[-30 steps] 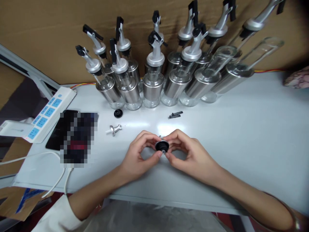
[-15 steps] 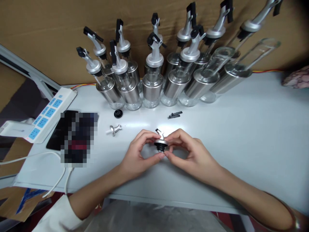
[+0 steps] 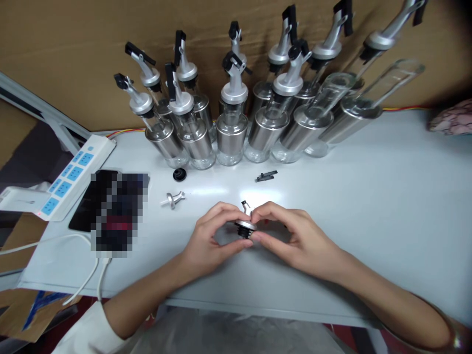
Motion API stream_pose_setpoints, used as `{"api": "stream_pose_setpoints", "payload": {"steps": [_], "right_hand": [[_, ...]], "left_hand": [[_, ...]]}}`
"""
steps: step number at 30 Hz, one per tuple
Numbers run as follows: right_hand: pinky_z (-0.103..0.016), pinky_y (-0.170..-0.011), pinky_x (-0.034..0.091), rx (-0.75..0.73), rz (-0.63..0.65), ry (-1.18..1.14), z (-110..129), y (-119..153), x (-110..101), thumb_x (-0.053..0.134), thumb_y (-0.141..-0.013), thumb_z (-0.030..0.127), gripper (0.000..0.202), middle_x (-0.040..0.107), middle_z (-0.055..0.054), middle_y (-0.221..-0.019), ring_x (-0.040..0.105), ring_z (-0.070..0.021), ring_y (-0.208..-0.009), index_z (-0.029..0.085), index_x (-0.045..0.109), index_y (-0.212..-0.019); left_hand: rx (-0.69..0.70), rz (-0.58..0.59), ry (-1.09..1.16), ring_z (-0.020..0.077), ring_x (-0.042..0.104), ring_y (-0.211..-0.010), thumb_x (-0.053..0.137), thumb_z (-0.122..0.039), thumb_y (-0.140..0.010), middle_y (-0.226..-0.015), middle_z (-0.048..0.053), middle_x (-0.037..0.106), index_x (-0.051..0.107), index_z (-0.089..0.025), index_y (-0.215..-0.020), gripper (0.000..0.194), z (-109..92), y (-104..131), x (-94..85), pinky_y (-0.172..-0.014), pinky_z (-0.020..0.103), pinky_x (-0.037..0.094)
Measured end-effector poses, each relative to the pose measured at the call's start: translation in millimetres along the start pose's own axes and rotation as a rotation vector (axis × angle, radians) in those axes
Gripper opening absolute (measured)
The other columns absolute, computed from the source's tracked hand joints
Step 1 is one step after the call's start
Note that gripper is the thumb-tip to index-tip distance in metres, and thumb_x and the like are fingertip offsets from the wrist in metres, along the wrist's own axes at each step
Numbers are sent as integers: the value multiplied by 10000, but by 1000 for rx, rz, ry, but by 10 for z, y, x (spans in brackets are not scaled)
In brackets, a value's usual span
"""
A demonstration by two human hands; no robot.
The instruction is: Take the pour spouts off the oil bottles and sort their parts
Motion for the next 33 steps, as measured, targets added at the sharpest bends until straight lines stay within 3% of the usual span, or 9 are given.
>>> {"api": "stream_pose_setpoints", "payload": {"steps": [3,5,7,9,12,14,18,26,33], "right_hand": [[-246,-632,521,10,-56,71,0,-17,-122,588,-851,257,61,721,-3,-780,683,-161,-723,211,613,-819],[-242,-569,503,55,-179,163,-54,-20,-288,551,-882,268,129,727,-15,-773,684,-169,-707,209,622,-792],[-253,-529,492,70,-304,305,-108,-15,-450,510,-907,261,157,735,-42,-830,684,-189,-732,207,639,-836],[-313,-636,537,29,-349,462,-149,-29,-519,484,-916,247,180,735,-82,-945,682,-231,-847,195,656,-936],[-453,-902,509,-33,-295,625,-248,-70,-464,450,-925,227,266,704,-142,-1102,630,-296,-1056,140,653,-1073],[-486,-949,482,-32,-257,676,-319,-85,-409,435,-927,214,318,679,-171,-1163,595,-317,-1119,94,640,-1139],[-469,-879,506,-1,-220,719,-359,-82,-346,450,-922,185,325,692,-162,-1117,601,-310,-1046,74,651,-1153],[-410,-746,487,2,-210,821,-319,-63,-370,552,-885,178,170,720,-102,-899,614,-273,-869,137,713,-851],[-384,-664,445,63,-221,902,-349,-49,-366,533,-872,163,190,713,-87,-856,611,-266,-803,162,716,-922]], "left_hand": [[-14,-30,-3,148,598,-902,724,-151,-775,-955,35,596,647,-210,-993,239,12,14,1,-801,262,508],[-48,-58,16,137,591,-887,719,-126,-763,-943,26,581,634,-208,-955,225,48,22,-11,-793,248,501],[-85,-76,58,124,585,-859,720,-122,-756,-932,19,566,619,-208,-925,215,92,26,-17,-776,234,501],[-107,-86,101,114,583,-838,722,-121,-754,-930,14,554,612,-208,-908,208,125,28,-16,-761,225,501],[-122,-78,130,121,597,-871,737,-129,-752,-939,15,580,619,-210,-906,211,158,32,1,-797,238,496],[-135,-63,131,140,613,-920,743,-143,-759,-963,28,618,630,-212,-932,218,175,37,15,-832,260,493],[-133,-34,68,155,625,-969,736,-146,-777,-1015,46,657,673,-225,-1013,257,157,33,18,-845,267,498],[-118,1,-14,136,644,-852,740,-160,-775,-914,29,635,736,-227,-966,202,103,9,17,-747,249,561],[-162,1,19,145,646,-835,763,-212,-766,-942,51,668,713,-230,-1076,315,154,34,28,-764,273,560]]}}
Point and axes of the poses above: each hand's wrist, its own y-axis away from the middle knuckle, its own x-axis out of the palm, z = x × y, the point moved 8 cm from there along -y, towards the middle knuckle
